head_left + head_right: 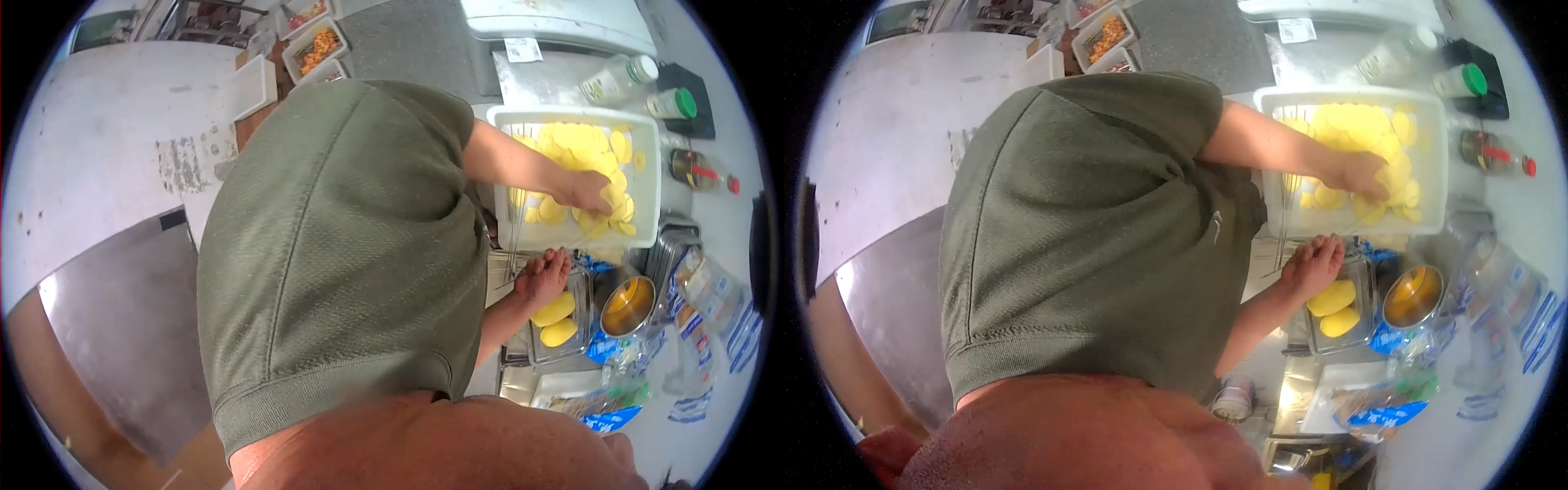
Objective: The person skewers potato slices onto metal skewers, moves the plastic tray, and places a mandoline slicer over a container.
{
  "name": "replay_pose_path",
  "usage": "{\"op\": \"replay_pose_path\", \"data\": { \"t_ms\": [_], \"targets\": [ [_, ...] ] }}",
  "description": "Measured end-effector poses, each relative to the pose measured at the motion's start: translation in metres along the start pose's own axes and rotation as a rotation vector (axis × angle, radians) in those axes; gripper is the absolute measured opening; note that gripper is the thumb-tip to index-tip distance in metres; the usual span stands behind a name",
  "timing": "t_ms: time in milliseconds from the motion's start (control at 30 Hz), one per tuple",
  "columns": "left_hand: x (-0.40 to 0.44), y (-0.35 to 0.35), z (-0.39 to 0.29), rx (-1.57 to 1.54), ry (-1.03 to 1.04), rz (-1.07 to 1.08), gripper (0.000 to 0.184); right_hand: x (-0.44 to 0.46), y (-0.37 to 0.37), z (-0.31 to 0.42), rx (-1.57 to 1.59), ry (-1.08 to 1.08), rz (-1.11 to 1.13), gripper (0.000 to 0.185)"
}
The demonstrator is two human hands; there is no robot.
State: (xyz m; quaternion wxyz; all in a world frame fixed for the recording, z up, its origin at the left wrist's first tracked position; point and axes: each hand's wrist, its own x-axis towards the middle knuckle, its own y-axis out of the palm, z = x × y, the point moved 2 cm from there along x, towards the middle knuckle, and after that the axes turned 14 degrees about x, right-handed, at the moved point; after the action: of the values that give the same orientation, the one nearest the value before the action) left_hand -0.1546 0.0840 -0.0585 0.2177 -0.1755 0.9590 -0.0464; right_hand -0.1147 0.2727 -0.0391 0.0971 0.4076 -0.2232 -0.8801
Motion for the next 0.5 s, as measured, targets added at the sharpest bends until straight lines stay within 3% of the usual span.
{"op": "replay_pose_path", "data": {
  "t_ms": [133,333,500],
  "targets": [
    [-0.002,-0.001,-0.004,-0.068,-0.071,0.051,0.047,-0.002,0.004,0.002,-0.018,0.01,0.015,0.009],
    [0.006,0.003,0.008,-0.272,-0.01,0.097,0.038,-0.001,0.007,0.001,-0.02,0.037,0.019,0.01],
    [0.01,-0.003,0.015,-0.09,-0.075,0.061,0.039,0.003,0.008,-0.003,-0.097,-0.085,-0.004,0.012]
  ]
}}
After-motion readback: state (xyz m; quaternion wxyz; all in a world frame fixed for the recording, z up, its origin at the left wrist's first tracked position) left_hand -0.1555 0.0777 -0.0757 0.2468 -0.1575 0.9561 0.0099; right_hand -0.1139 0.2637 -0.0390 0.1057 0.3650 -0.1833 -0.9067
